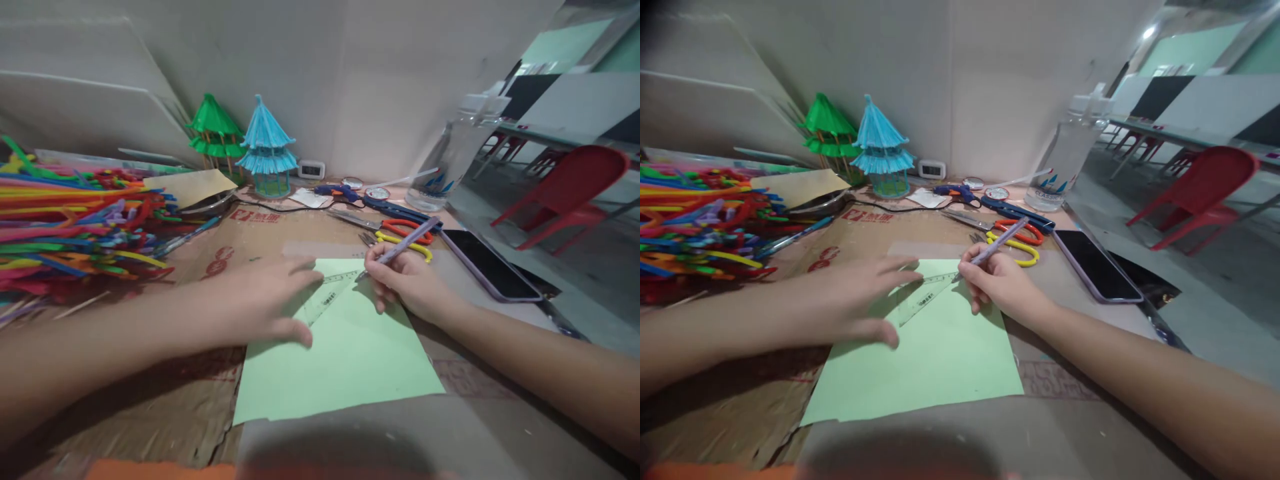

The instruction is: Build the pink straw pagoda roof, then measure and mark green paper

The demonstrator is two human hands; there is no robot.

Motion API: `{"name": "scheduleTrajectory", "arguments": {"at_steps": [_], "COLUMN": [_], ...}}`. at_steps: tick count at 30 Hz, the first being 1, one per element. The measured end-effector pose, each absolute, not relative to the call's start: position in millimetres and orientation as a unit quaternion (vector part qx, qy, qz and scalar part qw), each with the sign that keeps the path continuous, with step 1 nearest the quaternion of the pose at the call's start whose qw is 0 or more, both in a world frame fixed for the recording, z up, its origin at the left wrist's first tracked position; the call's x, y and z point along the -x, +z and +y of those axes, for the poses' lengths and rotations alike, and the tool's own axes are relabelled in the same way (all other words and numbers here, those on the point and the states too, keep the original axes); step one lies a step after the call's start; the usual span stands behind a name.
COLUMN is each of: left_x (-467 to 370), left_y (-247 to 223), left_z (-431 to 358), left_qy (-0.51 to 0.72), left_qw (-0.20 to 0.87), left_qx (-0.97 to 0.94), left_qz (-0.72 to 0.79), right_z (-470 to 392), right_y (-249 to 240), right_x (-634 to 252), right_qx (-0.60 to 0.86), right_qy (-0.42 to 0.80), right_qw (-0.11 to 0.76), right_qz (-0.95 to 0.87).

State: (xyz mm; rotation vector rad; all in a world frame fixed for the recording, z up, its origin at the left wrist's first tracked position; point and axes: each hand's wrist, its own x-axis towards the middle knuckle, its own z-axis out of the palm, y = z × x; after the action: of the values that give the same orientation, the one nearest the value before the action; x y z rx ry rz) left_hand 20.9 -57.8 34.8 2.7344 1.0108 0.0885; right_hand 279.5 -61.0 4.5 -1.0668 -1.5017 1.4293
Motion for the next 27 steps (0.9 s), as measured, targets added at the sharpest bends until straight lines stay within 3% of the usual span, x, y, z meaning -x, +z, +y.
{"name": "scheduleTrajectory", "arguments": {"at_steps": [9,19,22,27], "left_x": [-51,-61,-48,-39], "left_y": [2,5,4,1], "left_z": [-65,-73,-82,-88], "left_qy": [-0.001,0.104,0.123,0.145], "left_qw": [0.152,0.116,0.131,0.108], "left_qx": [-0.939,-0.968,-0.963,-0.964], "left_qz": [0.308,0.196,0.201,0.192], "right_z": [-50,-55,-60,-38], "right_y": [7,-6,-4,2], "right_x": [-293,-285,-278,-296], "right_qx": [0.449,0.441,0.401,0.402], "right_qy": [0.461,0.531,0.59,0.528], "right_qw": [0.399,0.471,0.444,0.459], "right_qz": [-0.654,-0.549,-0.543,-0.591]}}
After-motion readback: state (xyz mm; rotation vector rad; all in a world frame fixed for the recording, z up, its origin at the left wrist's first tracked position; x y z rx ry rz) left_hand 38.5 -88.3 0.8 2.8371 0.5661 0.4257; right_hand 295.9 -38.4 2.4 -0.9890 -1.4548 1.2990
